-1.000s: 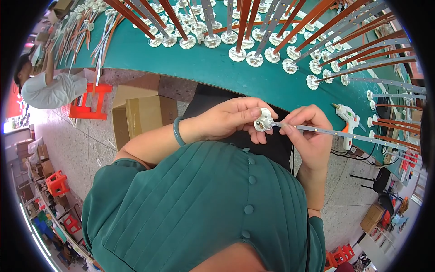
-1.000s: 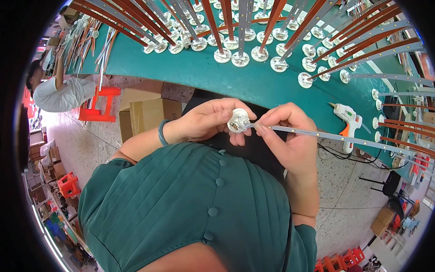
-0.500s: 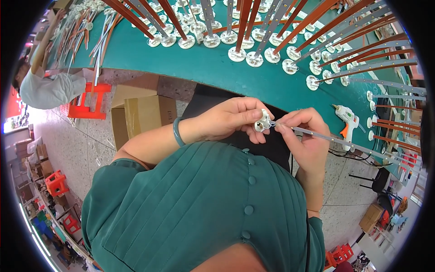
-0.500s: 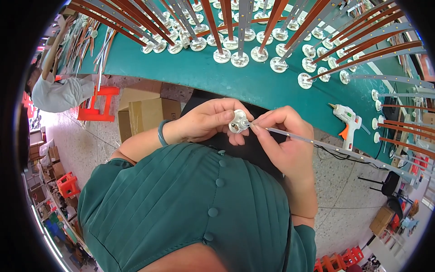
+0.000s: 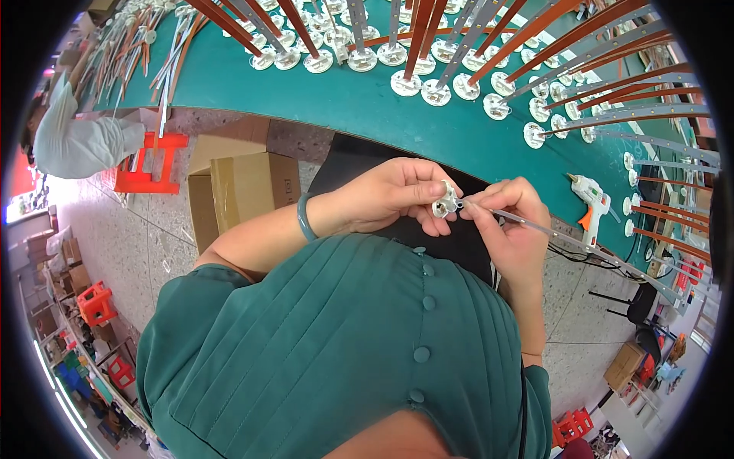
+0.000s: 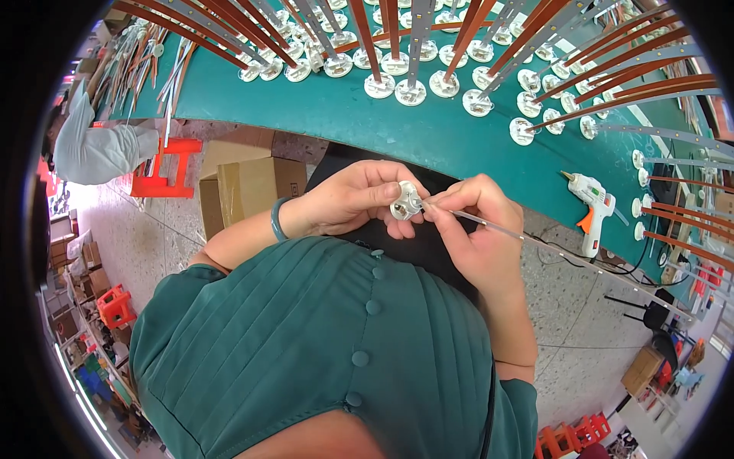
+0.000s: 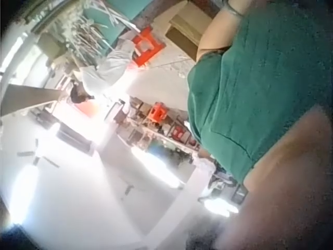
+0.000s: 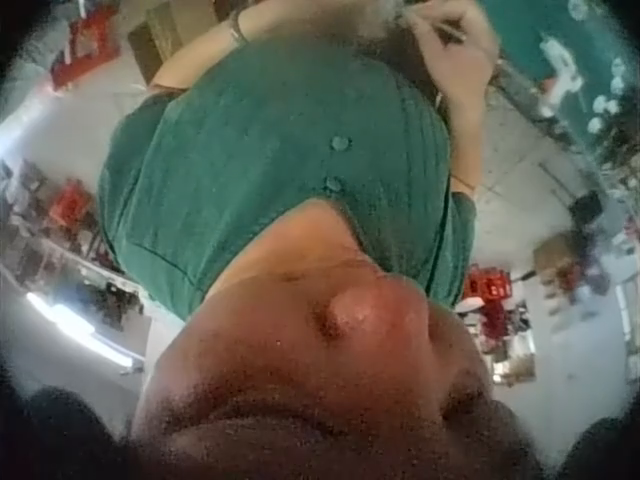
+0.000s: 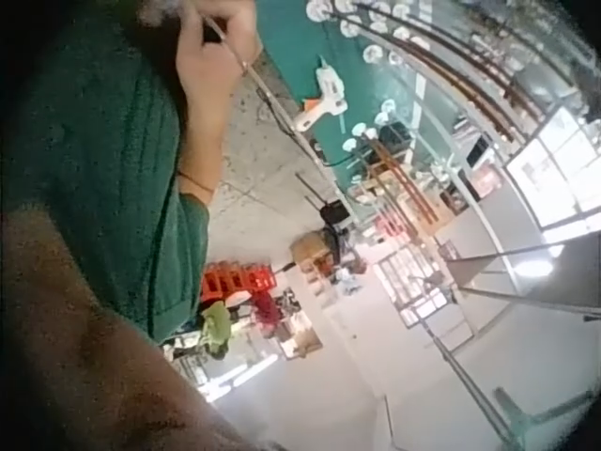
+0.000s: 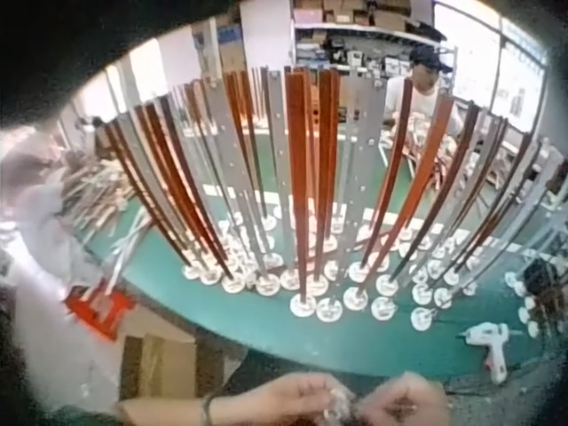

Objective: The recorder uses a hot glue gun to attach small circular components to the ends of long rods as part of a factory assembly line.

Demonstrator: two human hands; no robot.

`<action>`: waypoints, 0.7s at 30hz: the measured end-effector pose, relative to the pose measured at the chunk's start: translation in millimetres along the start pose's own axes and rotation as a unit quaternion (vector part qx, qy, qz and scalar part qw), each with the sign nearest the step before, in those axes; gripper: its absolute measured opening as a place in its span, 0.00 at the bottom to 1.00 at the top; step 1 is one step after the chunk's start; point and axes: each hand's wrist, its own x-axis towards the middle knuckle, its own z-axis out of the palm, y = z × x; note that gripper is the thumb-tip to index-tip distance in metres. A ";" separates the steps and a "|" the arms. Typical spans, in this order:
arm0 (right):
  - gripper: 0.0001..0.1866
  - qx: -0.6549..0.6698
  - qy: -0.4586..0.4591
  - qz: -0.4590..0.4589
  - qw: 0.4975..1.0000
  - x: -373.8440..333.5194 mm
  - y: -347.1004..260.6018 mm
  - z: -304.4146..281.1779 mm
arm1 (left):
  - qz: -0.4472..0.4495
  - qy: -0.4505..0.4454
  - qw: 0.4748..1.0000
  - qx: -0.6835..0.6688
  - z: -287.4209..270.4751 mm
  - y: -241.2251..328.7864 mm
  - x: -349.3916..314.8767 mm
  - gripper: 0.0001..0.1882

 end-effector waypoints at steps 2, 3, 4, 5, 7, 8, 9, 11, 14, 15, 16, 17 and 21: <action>0.09 0.017 -0.009 -0.001 1.000 2.4 -0.5 0.3 | 0.007 -0.001 1.000 0.002 -0.4 -0.1 0.3 0.19; 0.09 0.018 -0.010 -0.002 1.000 3.4 0.3 0.0 | 0.008 0.000 1.000 0.002 -0.5 -0.2 0.9 0.19; 0.09 0.019 -0.014 0.000 1.000 3.5 1.8 -0.1 | 0.007 -0.001 1.000 -0.002 -0.3 -0.8 0.9 0.19; 0.10 0.020 -0.018 0.001 1.000 3.9 3.0 -0.3 | 0.006 -0.001 1.000 -0.005 -0.5 -1.2 0.8 0.19; 0.09 0.018 -0.018 -0.008 1.000 4.3 3.0 -0.4 | 0.009 -0.011 1.000 -0.007 -3.8 -2.3 0.3 0.18; 0.09 0.015 -0.018 -0.016 1.000 4.1 2.3 -0.6 | 0.011 -0.022 1.000 -0.010 -4.3 -1.8 -0.3 0.18; 0.09 0.012 -0.015 -0.020 1.000 3.4 2.5 -1.4 | 0.013 -0.026 1.000 -0.007 -3.0 0.3 -1.3 0.18; 0.09 0.049 -0.015 0.052 0.997 7.9 7.5 -11.7 | 0.028 -0.010 0.993 0.110 -1.9 9.4 7.9 0.18; 0.10 -0.124 -0.002 0.048 0.991 17.9 -7.1 -10.1 | 0.266 0.081 0.786 0.552 -2.8 39.4 10.3 0.24; 0.10 -0.123 -0.008 0.072 0.990 21.6 -1.9 -8.0 | 0.271 0.065 0.786 0.551 6.9 48.8 14.7 0.24; 0.10 -0.133 0.008 0.073 0.988 24.3 -0.4 -5.1 | 0.323 0.059 0.741 0.586 21.3 57.3 17.3 0.25; 0.10 -0.180 0.002 0.013 0.984 30.2 3.2 -2.3 | 0.374 0.058 0.691 0.617 32.3 62.7 20.8 0.27; 0.14 -0.183 0.008 -0.108 0.977 38.0 12.2 4.3 | 0.383 0.064 0.697 0.603 44.5 56.6 33.3 0.19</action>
